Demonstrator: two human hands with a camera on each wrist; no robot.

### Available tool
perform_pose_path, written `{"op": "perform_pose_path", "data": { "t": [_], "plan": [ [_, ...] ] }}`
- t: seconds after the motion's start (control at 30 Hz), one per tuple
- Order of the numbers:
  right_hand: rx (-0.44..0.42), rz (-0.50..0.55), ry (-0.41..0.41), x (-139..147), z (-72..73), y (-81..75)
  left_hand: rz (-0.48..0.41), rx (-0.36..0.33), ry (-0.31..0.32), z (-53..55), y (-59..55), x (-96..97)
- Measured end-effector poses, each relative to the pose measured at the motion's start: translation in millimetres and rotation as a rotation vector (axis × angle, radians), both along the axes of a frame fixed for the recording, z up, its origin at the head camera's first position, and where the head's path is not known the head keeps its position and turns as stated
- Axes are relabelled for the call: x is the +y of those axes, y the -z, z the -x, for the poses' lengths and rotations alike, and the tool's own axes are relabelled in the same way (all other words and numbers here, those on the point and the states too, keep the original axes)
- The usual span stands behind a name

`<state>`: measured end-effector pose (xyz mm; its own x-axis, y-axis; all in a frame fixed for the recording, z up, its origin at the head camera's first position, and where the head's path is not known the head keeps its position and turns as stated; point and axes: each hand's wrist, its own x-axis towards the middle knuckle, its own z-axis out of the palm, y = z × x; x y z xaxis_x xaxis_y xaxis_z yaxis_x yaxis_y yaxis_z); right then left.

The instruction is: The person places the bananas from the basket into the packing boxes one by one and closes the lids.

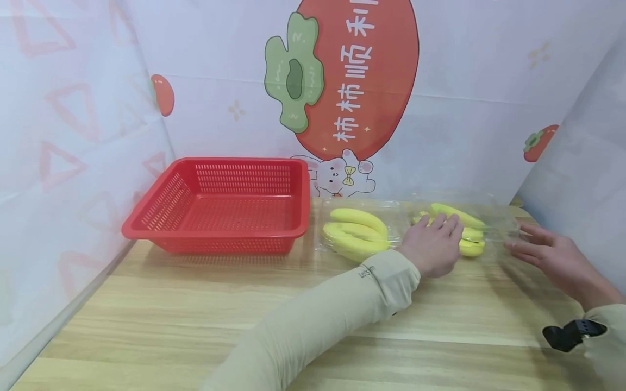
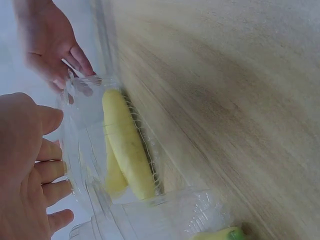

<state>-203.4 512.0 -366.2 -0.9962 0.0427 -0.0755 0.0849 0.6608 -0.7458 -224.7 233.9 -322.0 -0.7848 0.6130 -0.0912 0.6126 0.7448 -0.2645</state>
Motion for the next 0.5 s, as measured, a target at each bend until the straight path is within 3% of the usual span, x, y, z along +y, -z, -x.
{"op": "perform_pose_path", "data": {
  "t": [0.13,0.23,0.37,0.5],
  "plan": [
    [0.026,0.022,0.048,-4,1.5,-0.4,-0.064,-0.011,0.009,3.2,0.6,1.4],
    [0.032,-0.003,0.108,-6,3.0,0.1,-0.173,-0.028,0.031,7.3,1.7,3.6],
    [0.055,0.105,0.145,-2,2.4,3.1,-0.440,-0.135,0.018,10.2,2.5,8.5],
    [0.017,0.226,0.227,1,1.5,5.3,-0.773,-0.250,-0.076,5.1,2.4,13.0]
  ]
}}
